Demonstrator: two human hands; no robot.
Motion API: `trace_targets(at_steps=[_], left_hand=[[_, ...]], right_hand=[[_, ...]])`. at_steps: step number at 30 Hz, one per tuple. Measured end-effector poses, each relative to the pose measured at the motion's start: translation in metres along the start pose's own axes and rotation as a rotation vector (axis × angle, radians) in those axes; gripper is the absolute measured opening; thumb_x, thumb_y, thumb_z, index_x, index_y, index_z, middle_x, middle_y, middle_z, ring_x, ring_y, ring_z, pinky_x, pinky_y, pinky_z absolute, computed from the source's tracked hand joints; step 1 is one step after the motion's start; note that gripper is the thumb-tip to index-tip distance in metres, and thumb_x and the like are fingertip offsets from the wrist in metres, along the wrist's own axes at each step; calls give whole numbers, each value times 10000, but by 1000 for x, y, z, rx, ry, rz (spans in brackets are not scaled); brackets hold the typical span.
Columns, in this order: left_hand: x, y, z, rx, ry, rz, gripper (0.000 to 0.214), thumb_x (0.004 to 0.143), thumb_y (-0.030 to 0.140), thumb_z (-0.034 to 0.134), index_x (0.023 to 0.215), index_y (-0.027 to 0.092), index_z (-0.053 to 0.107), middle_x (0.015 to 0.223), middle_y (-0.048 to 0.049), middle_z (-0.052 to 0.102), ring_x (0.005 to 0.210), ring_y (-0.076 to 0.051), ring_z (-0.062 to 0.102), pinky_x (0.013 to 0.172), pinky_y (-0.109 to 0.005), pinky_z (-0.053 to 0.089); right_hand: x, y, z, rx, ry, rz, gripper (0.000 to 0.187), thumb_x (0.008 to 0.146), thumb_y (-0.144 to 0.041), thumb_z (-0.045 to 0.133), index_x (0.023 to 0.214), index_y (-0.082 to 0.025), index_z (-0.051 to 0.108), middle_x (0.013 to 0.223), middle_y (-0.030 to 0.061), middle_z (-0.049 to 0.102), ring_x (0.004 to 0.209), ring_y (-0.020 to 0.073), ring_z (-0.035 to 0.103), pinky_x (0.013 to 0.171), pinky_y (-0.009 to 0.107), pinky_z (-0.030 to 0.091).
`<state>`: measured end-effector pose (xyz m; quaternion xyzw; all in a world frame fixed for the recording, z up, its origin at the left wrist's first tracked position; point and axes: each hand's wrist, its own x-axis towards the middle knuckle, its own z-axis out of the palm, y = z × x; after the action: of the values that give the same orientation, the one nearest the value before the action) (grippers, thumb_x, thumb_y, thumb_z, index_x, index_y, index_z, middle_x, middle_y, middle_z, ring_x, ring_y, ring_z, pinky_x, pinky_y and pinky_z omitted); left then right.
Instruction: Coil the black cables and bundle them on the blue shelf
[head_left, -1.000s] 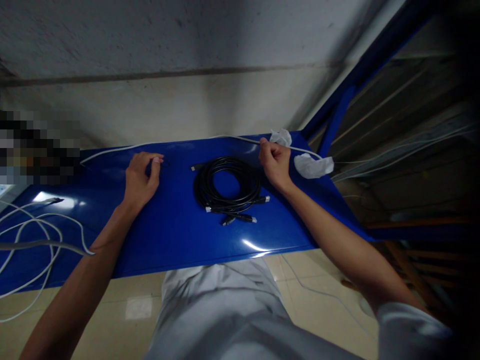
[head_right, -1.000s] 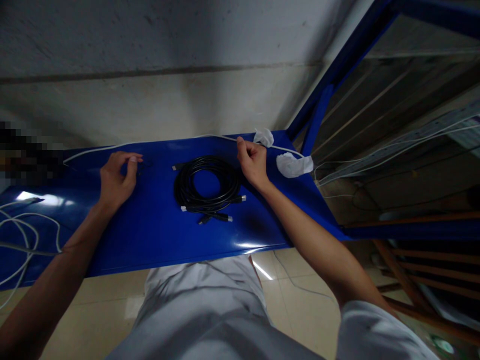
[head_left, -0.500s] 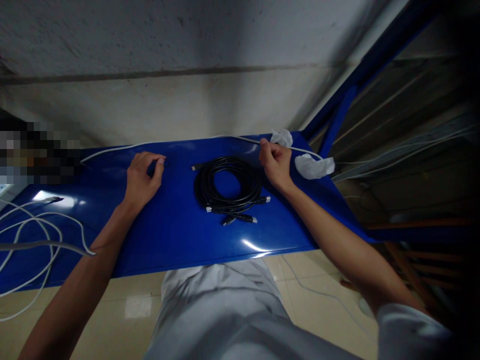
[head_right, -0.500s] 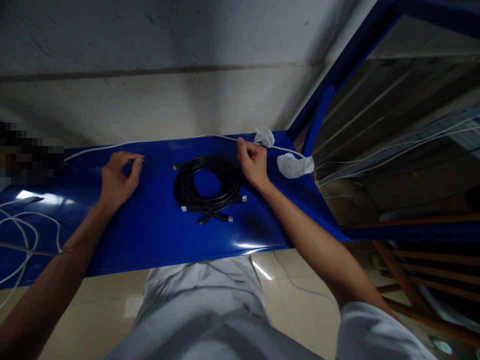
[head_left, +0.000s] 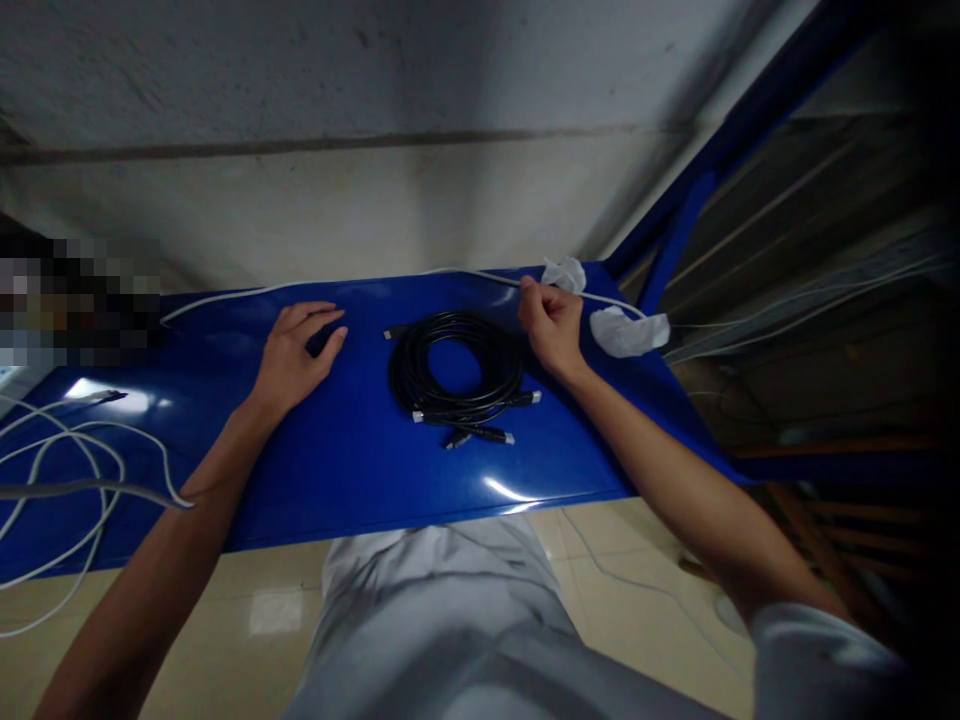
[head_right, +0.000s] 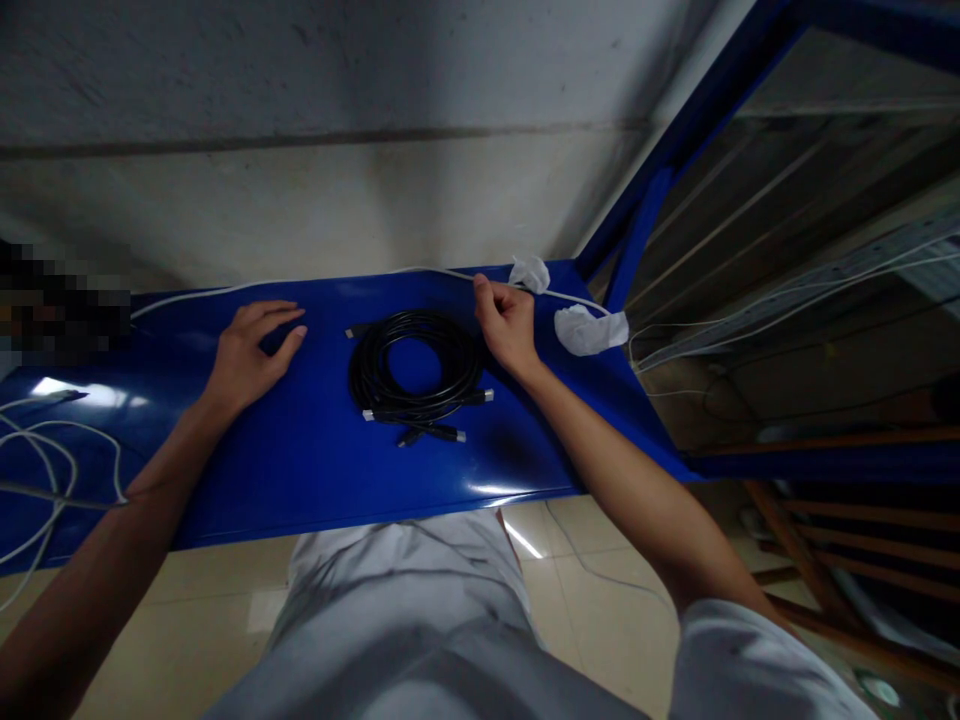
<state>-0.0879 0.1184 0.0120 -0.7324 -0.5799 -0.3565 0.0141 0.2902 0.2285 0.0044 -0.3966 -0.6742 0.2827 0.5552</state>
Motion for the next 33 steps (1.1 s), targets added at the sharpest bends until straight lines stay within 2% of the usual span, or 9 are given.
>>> trace_targets(at_steps=[3, 18, 21, 23, 25, 27, 28, 30, 33], left_hand=[[-2, -3, 2, -1, -17, 5, 296, 1070, 423, 641, 1244, 245, 802, 1376, -105, 762, 1294, -299, 705, 1183, -535, 506], [-3, -16, 5, -18, -96, 29, 280, 1073, 381, 618, 1163, 227, 834, 1228, -106, 801, 1154, -293, 736, 1111, -537, 556], [-4, -19, 5, -23, -99, 8, 277, 1073, 376, 606, 1156, 241, 833, 1234, -101, 794, 1165, -297, 731, 1117, -548, 555], [-4, -21, 6, -36, -92, 8, 276, 1072, 367, 602, 1152, 238, 833, 1230, -105, 792, 1160, -297, 730, 1112, -549, 559], [-4, -24, 7, -51, -84, 12, 269, 1069, 351, 601, 1134, 233, 833, 1214, -111, 793, 1149, -297, 734, 1110, -552, 559], [-4, -26, 7, -65, -81, 3, 259, 1065, 337, 598, 1118, 237, 832, 1199, -111, 793, 1141, -296, 736, 1111, -555, 562], [-4, -27, 8, -71, -82, -5, 258, 1065, 333, 595, 1117, 242, 831, 1199, -110, 792, 1144, -297, 734, 1111, -555, 565], [-4, -29, 8, -81, -84, -18, 261, 1067, 332, 588, 1126, 250, 829, 1203, -107, 787, 1153, -299, 729, 1110, -554, 571], [-4, -29, 9, -86, -82, -15, 263, 1071, 327, 585, 1140, 246, 826, 1204, -110, 783, 1156, -302, 724, 1106, -555, 573]], right_hand=[[0, 1, 0, 1, -1, 3, 749, 1037, -784, 559, 555, -221, 456, 531, -31, 428, 508, 106, 377, 538, 304, 303], [1, 1, -4, -16, -22, -1, 732, 1043, -746, 586, 554, -216, 462, 526, -38, 423, 510, 112, 376, 541, 302, 292], [3, -6, -7, -29, -43, -21, 722, 1061, -727, 566, 563, -217, 457, 532, -40, 427, 508, 111, 375, 544, 301, 303], [4, -20, -12, -88, -118, -67, 678, 1083, -693, 551, 602, -217, 511, 561, -27, 488, 527, 126, 432, 559, 301, 352], [0, -39, -17, -192, -258, -160, 557, 1093, -635, 575, 729, -218, 638, 671, 10, 629, 627, 165, 576, 636, 314, 463], [-10, -61, -23, -275, -439, -274, 356, 1079, -558, 644, 1000, -225, 741, 959, 74, 777, 901, 242, 732, 866, 390, 577], [-19, -71, -25, -313, -517, -315, 312, 1066, -529, 679, 1126, -231, 749, 1118, 106, 797, 1059, 284, 752, 982, 446, 582], [-39, -83, -28, -400, -611, -376, 407, 1031, -526, 738, 1317, -236, 720, 1309, 150, 775, 1230, 344, 733, 1088, 533, 564], [-67, -85, -30, -516, -702, -434, 561, 1011, -576, 752, 1446, -230, 679, 1360, 179, 754, 1273, 369, 729, 1093, 565, 580]])
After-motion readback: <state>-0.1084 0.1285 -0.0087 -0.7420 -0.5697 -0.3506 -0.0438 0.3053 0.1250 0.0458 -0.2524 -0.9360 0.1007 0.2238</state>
